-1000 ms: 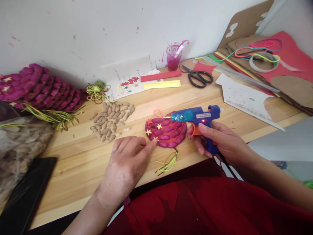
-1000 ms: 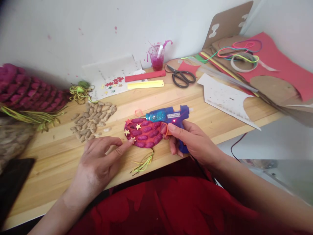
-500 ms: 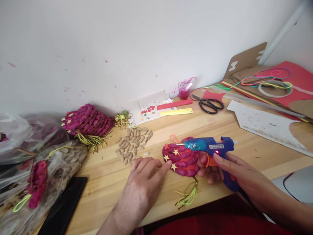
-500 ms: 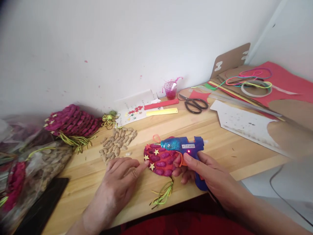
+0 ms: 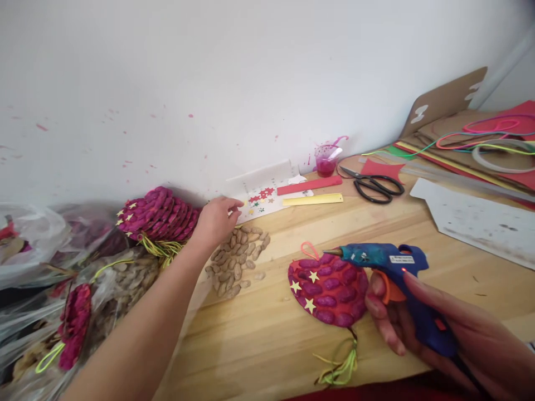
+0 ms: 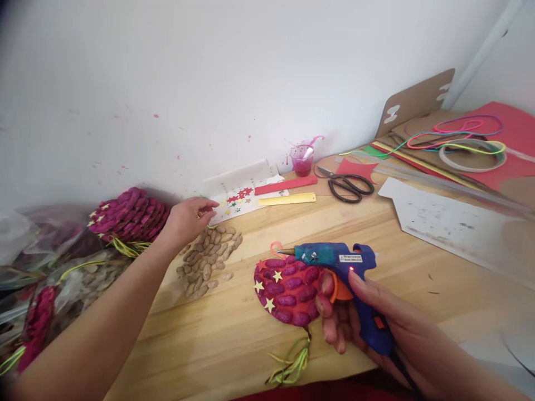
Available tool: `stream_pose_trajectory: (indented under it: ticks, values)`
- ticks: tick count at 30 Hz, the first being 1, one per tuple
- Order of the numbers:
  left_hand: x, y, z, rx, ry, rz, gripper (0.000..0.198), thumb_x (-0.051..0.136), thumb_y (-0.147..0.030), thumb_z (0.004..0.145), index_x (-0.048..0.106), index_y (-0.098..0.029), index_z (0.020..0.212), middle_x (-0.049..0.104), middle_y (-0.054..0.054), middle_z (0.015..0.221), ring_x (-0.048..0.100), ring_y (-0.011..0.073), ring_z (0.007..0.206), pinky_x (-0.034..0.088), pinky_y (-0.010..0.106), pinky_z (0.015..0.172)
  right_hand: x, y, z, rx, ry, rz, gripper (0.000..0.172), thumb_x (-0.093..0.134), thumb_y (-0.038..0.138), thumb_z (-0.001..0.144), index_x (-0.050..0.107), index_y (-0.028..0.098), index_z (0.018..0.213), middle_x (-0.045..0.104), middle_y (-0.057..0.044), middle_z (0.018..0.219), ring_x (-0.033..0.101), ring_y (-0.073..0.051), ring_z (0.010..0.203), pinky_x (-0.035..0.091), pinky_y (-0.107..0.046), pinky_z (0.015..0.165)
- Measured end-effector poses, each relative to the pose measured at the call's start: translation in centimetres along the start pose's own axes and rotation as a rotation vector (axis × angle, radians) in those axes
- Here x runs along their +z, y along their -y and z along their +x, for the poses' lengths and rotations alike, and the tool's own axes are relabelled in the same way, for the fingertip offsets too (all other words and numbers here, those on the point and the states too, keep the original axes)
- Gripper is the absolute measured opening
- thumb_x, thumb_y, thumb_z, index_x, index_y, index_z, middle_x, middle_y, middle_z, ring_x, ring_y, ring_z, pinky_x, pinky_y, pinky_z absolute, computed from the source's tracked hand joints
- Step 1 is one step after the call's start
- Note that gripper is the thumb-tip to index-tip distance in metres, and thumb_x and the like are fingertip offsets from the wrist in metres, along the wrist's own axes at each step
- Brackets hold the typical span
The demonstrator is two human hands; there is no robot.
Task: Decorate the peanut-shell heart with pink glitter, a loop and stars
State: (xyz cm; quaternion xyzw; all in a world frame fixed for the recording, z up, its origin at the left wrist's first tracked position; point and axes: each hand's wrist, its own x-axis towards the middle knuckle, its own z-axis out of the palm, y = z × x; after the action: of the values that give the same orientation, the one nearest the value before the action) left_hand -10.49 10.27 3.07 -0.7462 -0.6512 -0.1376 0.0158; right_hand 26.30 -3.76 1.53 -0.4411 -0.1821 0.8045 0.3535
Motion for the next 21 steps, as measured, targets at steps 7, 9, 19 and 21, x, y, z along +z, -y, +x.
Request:
stream_pose_trajectory:
  ticks: [7,9,19,21]
  values:
    - [1.6,1.2,2.2,-0.057,0.08,0.12,0.03,0.059,-0.029,0.089,0.08,-0.021,0.109,0.078,0.01,0.103,0.071,0.027,0.096,0.053,0.037,0.092,0.4,0.1,-0.2,0.002,-0.013,-0.073,0.042,0.068,0.062,0.083,0.079,0.022,0.075,0.069,-0.012,0.079,0.061,-0.022,0.061,0.052,-0.034,0.064]
    - [1.7,1.4,2.3,-0.066,0.065,0.075,0.03,0.058,-0.029,0.089,0.08,-0.021,0.108,0.077,0.009,0.103,0.071,0.026,0.095,0.053,0.036,0.091,0.3,0.0,-0.1,0.02,-0.016,-0.066,0.04,0.068,0.062,0.083,0.079,0.024,0.077,0.069,-0.011,0.079,0.061,-0.021,0.06,0.051,-0.034,0.063]
    - [2.4,-3.1,4.4,0.125,0.067,0.164,0.026,0.058,-0.026,0.092,0.082,-0.021,0.096,0.076,0.013,0.103,0.064,0.0324,0.107,0.047,0.045,0.094,0.3,-0.1,0.0,0.024,-0.016,-0.05,0.039,0.071,0.062,0.079,0.078,0.024,0.079,0.068,-0.01,0.076,0.06,-0.021,0.057,0.052,-0.034,0.061]
    - [2.6,-3.6,4.6,0.135,0.062,0.227,0.026,0.056,-0.026,0.093,0.082,-0.021,0.094,0.075,0.014,0.104,0.062,0.0339,0.108,0.045,0.048,0.093,0.4,-0.1,-0.1,0.016,-0.026,-0.069,0.04,0.07,0.064,0.079,0.079,0.024,0.079,0.067,-0.01,0.076,0.059,-0.021,0.056,0.051,-0.034,0.061]
